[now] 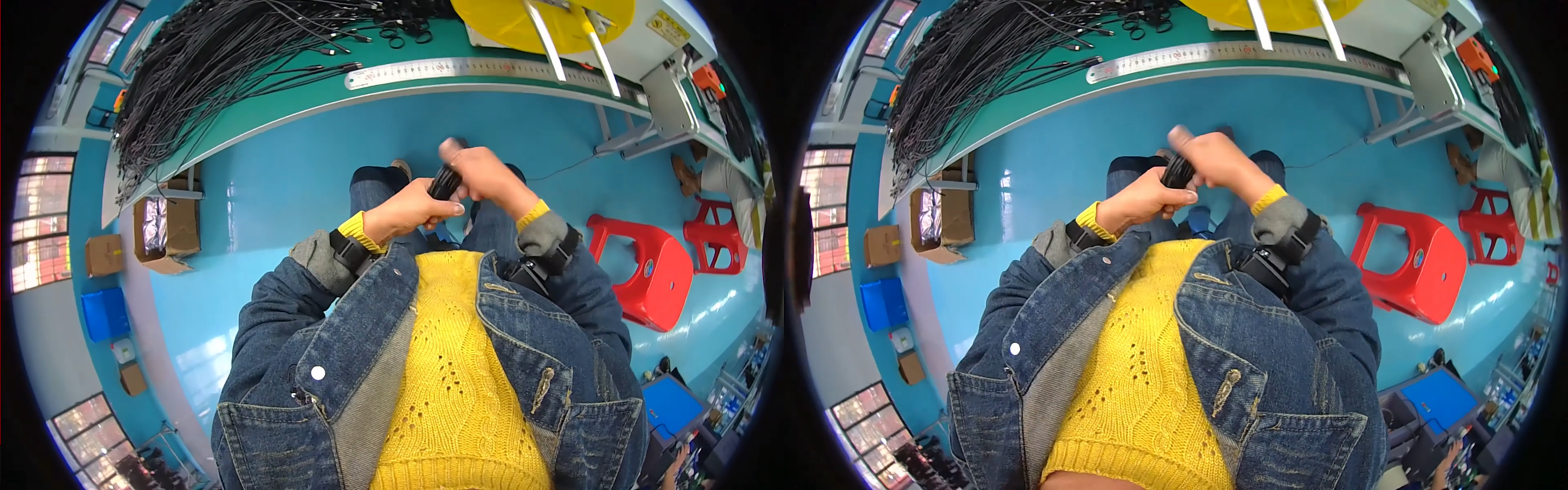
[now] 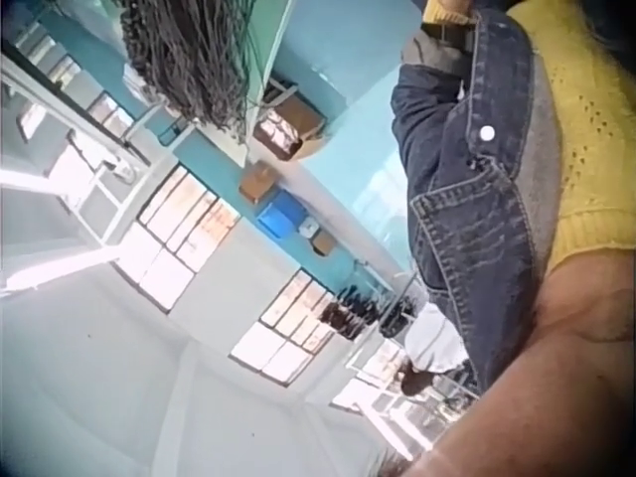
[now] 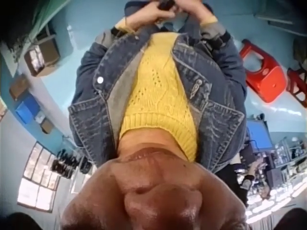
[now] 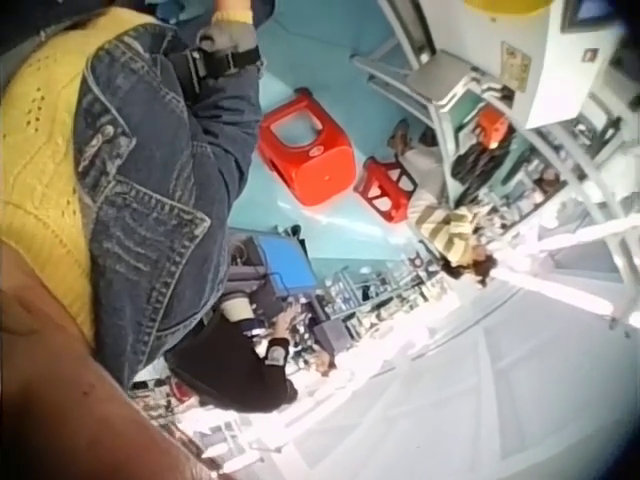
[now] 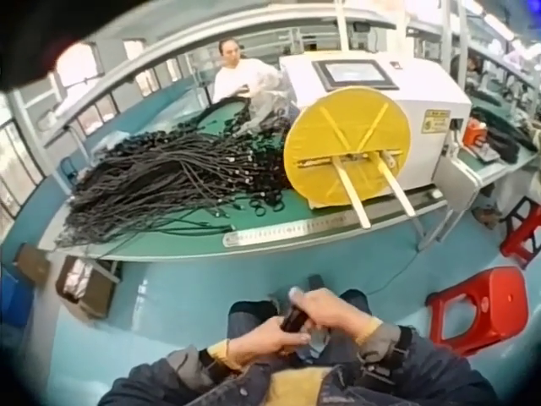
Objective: The person winds a cable around the spindles of a machine, removes the coiled cable, and secures it with a tie. This process is repeated for several more cables taken from a pile on the table.
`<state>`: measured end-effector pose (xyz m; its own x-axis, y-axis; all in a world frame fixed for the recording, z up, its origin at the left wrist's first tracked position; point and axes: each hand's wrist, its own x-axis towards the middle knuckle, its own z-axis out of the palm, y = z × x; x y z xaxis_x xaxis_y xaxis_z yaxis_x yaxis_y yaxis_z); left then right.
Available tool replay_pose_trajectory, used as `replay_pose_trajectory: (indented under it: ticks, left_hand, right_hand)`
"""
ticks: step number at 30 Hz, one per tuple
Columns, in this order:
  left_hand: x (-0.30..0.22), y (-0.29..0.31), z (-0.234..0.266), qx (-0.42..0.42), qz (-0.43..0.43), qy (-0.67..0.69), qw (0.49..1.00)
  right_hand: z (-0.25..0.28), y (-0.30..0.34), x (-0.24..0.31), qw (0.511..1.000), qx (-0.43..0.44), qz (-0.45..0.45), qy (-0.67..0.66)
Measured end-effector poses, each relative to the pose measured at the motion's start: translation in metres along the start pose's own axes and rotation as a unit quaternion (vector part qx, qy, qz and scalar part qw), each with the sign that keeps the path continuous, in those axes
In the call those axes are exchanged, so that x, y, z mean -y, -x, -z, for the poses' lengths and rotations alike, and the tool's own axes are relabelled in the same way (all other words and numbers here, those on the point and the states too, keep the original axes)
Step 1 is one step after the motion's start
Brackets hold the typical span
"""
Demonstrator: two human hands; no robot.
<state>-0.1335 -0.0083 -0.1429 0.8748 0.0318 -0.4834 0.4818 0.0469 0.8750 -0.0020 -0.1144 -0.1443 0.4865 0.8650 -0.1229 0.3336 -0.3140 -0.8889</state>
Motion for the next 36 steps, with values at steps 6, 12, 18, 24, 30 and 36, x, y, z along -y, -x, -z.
replay_pose_trajectory:
  ticks: [6,12,18,24,30,36]
  left_hand:
    - [-0.004,0.025,0.041,0.113,0.092,0.276,0.95]
    - [-0.044,0.043,0.122,0.019,0.129,0.001,0.991]
    - [-0.198,0.094,0.329,-0.28,-0.371,0.302,0.833]
    - [-0.131,0.045,0.369,-0.531,-0.175,-0.208,0.802]
    - [-0.038,0.016,0.347,-0.515,-0.183,-0.54,0.64]
    - [-0.04,0.045,0.333,-0.544,-0.253,-0.506,0.62]
  right_hand:
    - [0.008,0.01,-0.016,0.969,0.082,-0.134,-0.19]
    - [0.001,0.049,-0.055,0.958,0.149,-0.227,-0.097]
    - [0.003,0.033,-0.057,0.947,0.135,-0.272,-0.103]
    - [0.004,0.013,-0.059,0.947,0.106,-0.283,-0.114]
    - [0.002,0.004,-0.056,0.953,0.102,-0.268,-0.092]
    - [-0.005,0.008,-0.06,0.955,0.113,-0.258,-0.093]
